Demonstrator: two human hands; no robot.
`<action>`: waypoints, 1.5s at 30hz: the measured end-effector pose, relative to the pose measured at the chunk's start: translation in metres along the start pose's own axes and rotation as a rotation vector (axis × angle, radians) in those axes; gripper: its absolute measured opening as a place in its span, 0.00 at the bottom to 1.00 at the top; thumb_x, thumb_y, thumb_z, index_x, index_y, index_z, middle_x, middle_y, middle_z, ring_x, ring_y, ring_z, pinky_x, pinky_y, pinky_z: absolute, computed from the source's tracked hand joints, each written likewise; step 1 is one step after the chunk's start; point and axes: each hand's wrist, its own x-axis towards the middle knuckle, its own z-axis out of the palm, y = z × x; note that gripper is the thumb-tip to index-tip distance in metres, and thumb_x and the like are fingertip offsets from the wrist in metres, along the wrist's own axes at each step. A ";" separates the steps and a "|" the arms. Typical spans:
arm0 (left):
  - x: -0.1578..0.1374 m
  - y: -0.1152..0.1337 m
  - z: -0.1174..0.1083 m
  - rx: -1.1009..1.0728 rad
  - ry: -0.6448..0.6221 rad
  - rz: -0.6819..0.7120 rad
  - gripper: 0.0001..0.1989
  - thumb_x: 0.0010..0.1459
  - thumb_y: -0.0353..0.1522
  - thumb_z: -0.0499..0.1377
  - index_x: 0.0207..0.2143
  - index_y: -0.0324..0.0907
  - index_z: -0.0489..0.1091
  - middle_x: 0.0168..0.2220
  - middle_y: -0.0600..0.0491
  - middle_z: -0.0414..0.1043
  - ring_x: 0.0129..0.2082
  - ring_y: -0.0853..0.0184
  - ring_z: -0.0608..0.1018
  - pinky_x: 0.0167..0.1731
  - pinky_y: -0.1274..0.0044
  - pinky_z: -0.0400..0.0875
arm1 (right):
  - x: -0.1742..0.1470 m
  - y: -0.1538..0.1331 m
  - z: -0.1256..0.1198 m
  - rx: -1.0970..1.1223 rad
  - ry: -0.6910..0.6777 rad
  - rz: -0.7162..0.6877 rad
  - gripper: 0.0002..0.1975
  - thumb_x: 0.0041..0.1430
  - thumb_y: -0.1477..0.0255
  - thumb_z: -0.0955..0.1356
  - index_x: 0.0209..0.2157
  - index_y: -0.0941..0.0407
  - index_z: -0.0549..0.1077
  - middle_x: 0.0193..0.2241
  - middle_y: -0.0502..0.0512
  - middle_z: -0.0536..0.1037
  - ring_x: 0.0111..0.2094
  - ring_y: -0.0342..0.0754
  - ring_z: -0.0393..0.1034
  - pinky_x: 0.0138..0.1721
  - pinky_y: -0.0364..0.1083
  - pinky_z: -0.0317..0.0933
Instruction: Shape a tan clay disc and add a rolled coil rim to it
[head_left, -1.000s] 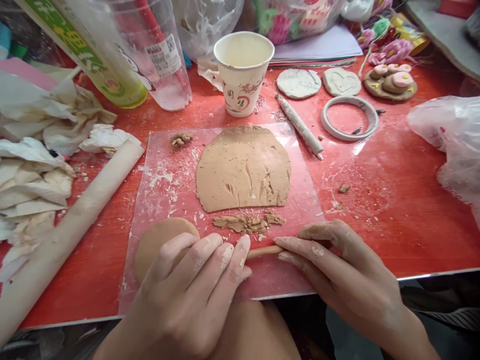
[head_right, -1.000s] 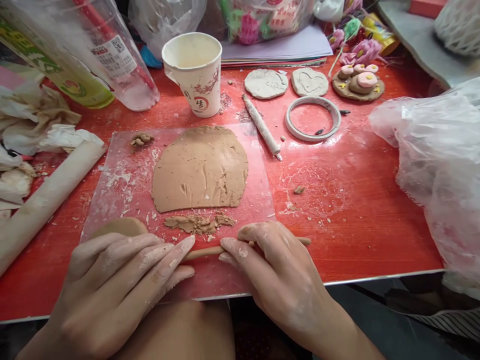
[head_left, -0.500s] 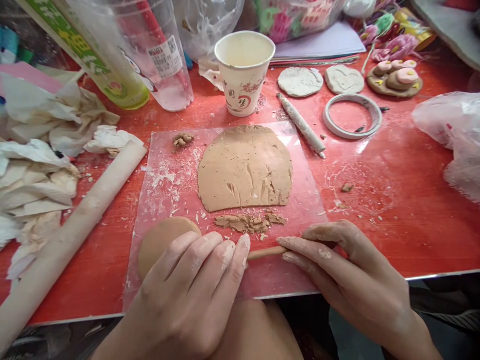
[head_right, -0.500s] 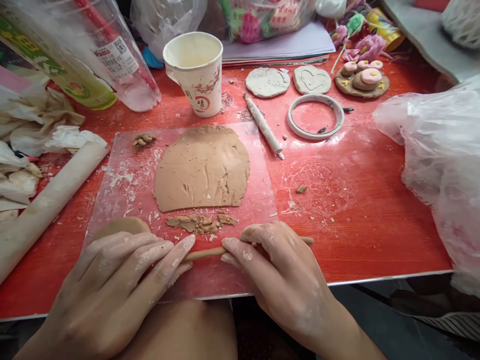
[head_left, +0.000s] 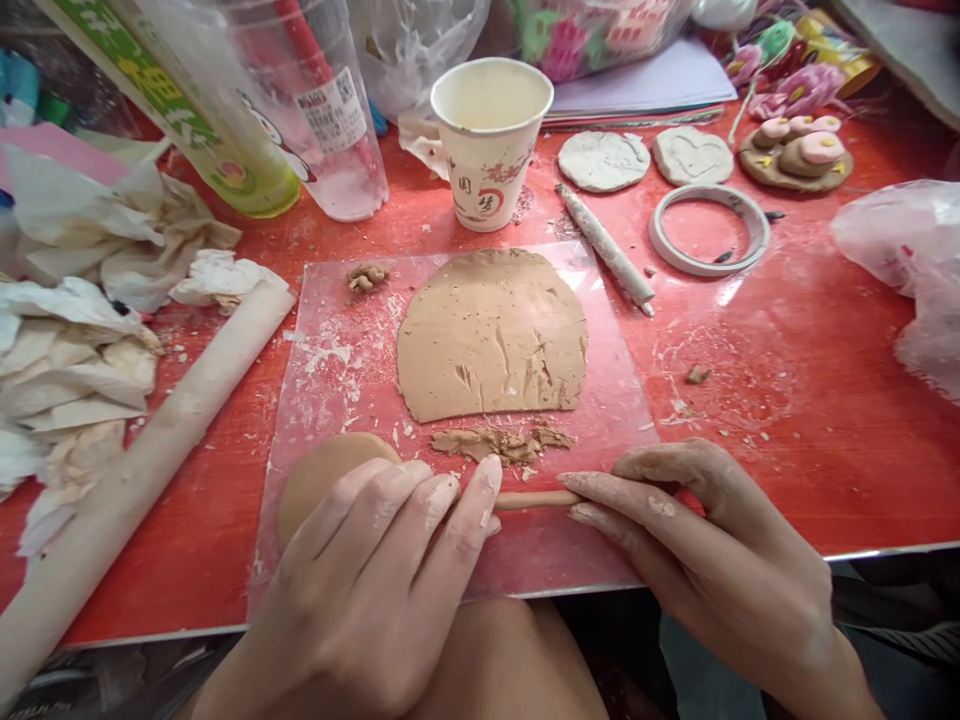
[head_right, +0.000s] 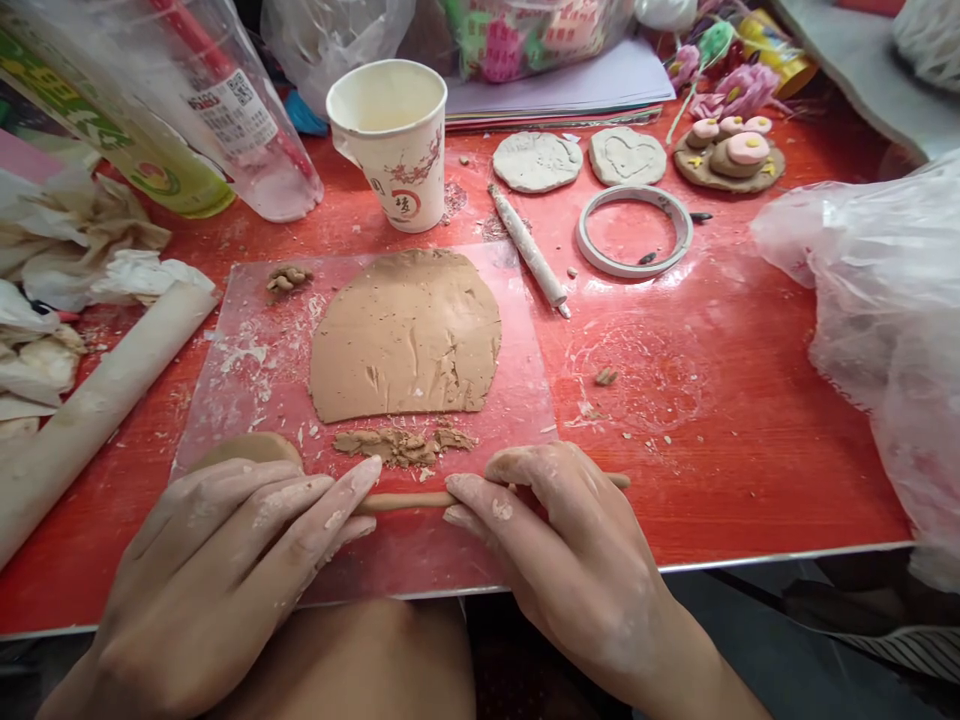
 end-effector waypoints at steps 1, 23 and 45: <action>-0.001 0.000 0.001 0.001 -0.007 -0.016 0.22 0.58 0.34 0.57 0.53 0.37 0.64 0.35 0.51 0.74 0.38 0.61 0.73 0.42 0.68 0.66 | 0.000 0.000 0.000 -0.002 0.001 -0.002 0.07 0.60 0.76 0.65 0.41 0.57 0.70 0.34 0.51 0.64 0.33 0.40 0.60 0.35 0.42 0.59; -0.004 -0.002 -0.002 -0.026 -0.002 -0.046 0.14 0.59 0.29 0.53 0.47 0.36 0.69 0.35 0.49 0.75 0.37 0.61 0.75 0.39 0.68 0.67 | -0.007 0.002 0.000 -0.063 -0.009 0.015 0.12 0.59 0.78 0.65 0.45 0.54 0.68 0.33 0.51 0.68 0.31 0.43 0.63 0.34 0.45 0.61; 0.013 0.004 0.000 -0.076 0.072 -0.068 0.13 0.57 0.34 0.58 0.43 0.39 0.71 0.36 0.54 0.75 0.37 0.65 0.72 0.41 0.70 0.62 | -0.025 0.017 -0.018 -0.098 0.035 0.153 0.26 0.56 0.78 0.67 0.56 0.45 0.64 0.45 0.55 0.69 0.39 0.49 0.68 0.43 0.50 0.63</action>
